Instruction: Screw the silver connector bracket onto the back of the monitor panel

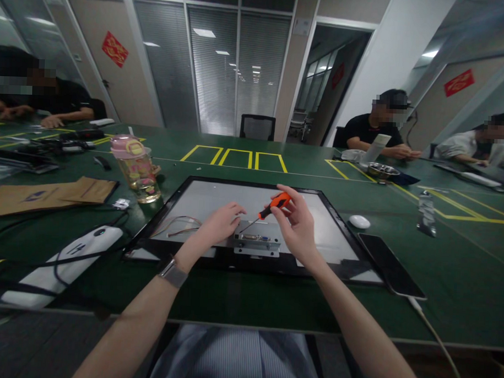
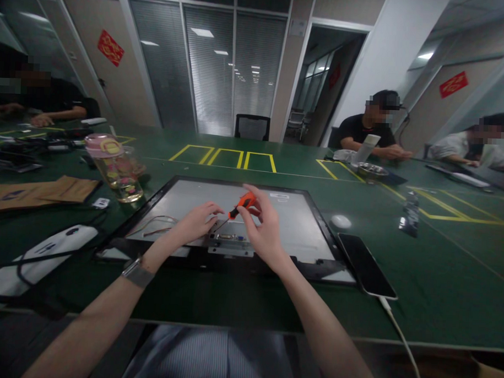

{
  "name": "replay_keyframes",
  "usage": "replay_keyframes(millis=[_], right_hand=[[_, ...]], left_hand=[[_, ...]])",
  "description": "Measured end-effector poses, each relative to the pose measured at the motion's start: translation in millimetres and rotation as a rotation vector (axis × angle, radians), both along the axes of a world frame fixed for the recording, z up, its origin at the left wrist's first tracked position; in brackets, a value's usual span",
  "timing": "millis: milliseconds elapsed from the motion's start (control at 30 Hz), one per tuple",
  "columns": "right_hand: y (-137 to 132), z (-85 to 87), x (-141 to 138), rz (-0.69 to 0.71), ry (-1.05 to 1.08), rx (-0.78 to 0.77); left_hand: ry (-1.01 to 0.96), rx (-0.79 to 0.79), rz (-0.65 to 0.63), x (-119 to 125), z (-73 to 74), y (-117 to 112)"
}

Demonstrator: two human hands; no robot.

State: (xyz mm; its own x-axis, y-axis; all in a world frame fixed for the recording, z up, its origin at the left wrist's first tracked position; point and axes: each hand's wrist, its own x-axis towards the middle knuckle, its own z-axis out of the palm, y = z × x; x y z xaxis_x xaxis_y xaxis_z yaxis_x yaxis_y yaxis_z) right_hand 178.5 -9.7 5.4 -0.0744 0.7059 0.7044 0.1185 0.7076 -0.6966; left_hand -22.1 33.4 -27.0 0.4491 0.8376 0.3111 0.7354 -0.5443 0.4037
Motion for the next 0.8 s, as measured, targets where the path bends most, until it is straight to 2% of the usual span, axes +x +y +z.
replay_keyframes(millis=[67, 133, 200, 300, 500, 600, 800], right_hand=[[2.8, 2.1, 4.2, -0.089, 0.099, -0.004], [8.3, 3.2, 10.0, -0.139, 0.208, -0.039], [15.8, 2.0, 17.2, -0.157, 0.297, -0.127], [27.3, -4.3, 28.8, -0.132, 0.409, -0.288], [35.0, -15.9, 39.4, -0.083, 0.524, -0.466], [32.4, -14.9, 37.7, -0.063, 0.544, -0.487], [27.7, -13.2, 33.3, -0.054, 0.505, -0.474]], left_hand=[[-0.077, -0.038, -0.014, -3.0, 7.9, -2.5], [-0.077, -0.174, -0.057, -4.9, 14.2, -6.1], [-0.031, -0.306, -0.099, -5.6, 17.9, -10.0], [0.007, -0.362, -0.133, -5.8, 19.4, -14.0], [0.138, -0.369, -0.231, -7.5, 18.3, -14.6], [0.187, -0.335, -0.268, -7.4, 17.9, -15.5], [0.279, -0.209, -0.261, -6.5, 15.2, -18.4]])
